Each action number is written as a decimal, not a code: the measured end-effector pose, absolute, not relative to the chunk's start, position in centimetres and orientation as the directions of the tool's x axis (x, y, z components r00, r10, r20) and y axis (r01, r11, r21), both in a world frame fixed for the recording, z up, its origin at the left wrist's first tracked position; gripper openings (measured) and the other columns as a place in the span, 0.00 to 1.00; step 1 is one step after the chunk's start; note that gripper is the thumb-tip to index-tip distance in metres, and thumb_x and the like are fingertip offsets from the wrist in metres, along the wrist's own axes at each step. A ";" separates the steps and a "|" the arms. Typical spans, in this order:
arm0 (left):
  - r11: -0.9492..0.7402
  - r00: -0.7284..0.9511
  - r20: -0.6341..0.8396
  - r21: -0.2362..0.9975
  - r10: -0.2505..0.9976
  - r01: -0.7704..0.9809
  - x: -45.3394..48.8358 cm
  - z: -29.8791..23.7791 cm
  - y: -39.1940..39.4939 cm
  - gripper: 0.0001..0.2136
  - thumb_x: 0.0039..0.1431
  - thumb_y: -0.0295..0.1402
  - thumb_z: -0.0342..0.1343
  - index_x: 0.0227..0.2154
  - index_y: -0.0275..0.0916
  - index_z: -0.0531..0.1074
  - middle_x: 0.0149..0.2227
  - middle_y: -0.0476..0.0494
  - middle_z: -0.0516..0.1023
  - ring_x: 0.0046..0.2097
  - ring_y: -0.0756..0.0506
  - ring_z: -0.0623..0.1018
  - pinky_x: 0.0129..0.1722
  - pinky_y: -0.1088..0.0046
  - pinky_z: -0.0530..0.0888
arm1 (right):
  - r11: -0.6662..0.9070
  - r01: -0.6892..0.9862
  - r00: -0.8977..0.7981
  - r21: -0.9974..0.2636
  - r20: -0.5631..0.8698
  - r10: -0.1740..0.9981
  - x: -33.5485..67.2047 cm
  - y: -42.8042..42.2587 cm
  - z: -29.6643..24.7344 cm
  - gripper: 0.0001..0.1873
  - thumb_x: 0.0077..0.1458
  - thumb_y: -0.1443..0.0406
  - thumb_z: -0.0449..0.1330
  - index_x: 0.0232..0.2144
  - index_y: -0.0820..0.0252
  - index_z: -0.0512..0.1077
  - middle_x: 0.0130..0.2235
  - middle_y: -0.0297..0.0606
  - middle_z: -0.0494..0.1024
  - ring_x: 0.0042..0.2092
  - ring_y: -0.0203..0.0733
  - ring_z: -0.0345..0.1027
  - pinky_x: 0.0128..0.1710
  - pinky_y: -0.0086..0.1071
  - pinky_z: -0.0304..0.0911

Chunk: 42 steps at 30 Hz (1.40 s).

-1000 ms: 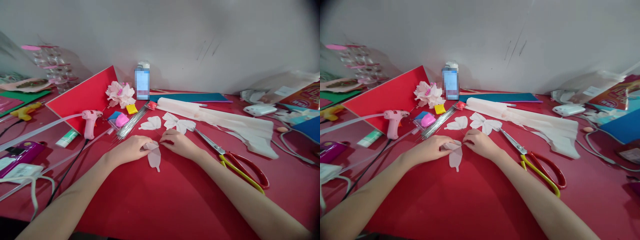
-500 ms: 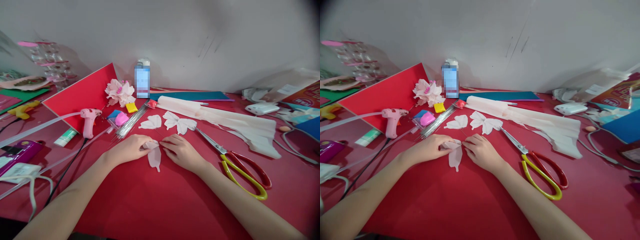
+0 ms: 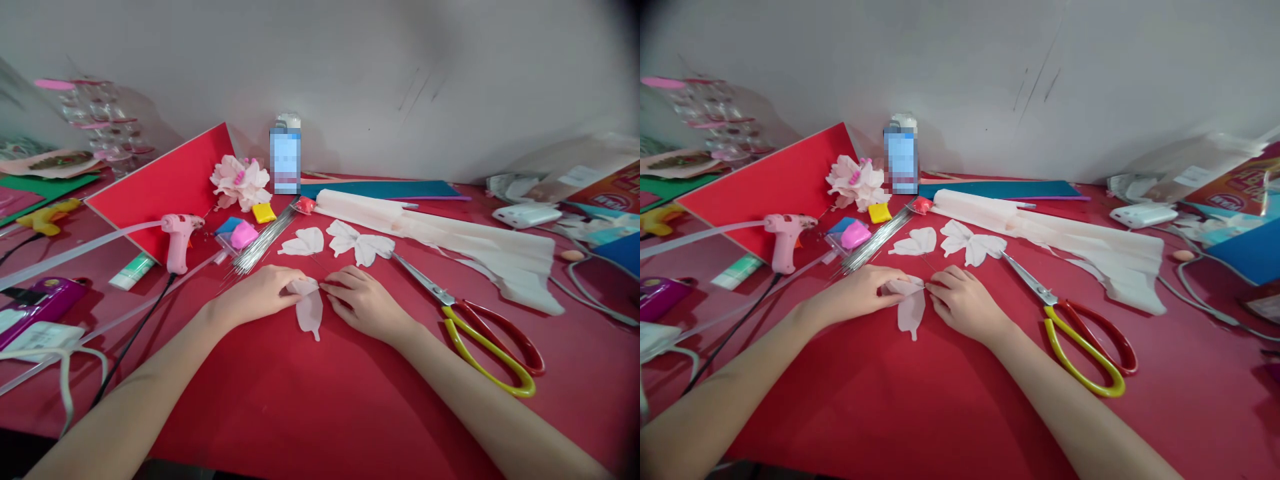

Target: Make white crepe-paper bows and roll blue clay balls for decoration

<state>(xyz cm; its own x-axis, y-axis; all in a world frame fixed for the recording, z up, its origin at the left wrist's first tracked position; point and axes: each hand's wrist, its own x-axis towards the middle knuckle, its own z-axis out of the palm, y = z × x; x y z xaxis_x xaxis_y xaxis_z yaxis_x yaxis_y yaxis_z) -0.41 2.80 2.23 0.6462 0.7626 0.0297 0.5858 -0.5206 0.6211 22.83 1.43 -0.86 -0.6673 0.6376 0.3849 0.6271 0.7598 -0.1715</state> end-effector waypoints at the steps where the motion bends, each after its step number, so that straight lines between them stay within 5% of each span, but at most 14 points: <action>1: -0.521 0.644 0.032 0.620 0.764 0.587 -0.4 2.2 2.8 0.14 0.60 0.34 0.52 0.48 0.44 0.70 0.48 0.46 0.76 0.48 0.45 0.75 0.46 0.68 0.72 | 0.759 0.628 -0.667 -0.170 0.384 0.638 22.8 1.4 -0.8 0.15 0.59 0.68 0.51 0.44 0.62 0.74 0.43 0.45 0.76 0.44 0.46 0.66 0.43 0.42 0.68; 14: -0.505 0.636 0.041 0.648 0.771 0.570 -0.5 2.1 3.0 0.12 0.59 0.33 0.53 0.46 0.42 0.71 0.44 0.45 0.78 0.41 0.46 0.77 0.38 0.72 0.73 | 0.759 0.634 -0.675 -0.149 0.371 0.637 22.3 0.8 -0.6 0.14 0.58 0.68 0.51 0.41 0.64 0.75 0.42 0.47 0.76 0.44 0.48 0.67 0.42 0.43 0.69; 42: -0.546 0.639 0.072 0.597 0.766 0.587 0.1 1.9 2.4 0.12 0.59 0.30 0.50 0.45 0.43 0.70 0.43 0.47 0.78 0.44 0.47 0.77 0.41 0.72 0.73 | 0.735 0.638 -0.634 -0.227 0.387 0.670 22.5 0.8 -0.7 0.18 0.56 0.70 0.51 0.48 0.67 0.71 0.45 0.49 0.75 0.45 0.48 0.66 0.45 0.43 0.68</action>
<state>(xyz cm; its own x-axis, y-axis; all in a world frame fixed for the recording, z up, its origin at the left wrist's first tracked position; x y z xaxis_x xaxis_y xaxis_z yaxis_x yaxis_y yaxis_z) 0.10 2.36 1.86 0.6389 0.7660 0.0719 0.5873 -0.5460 0.5974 22.53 0.75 -0.73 -0.6337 0.6695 0.3875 0.6385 0.7355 -0.2267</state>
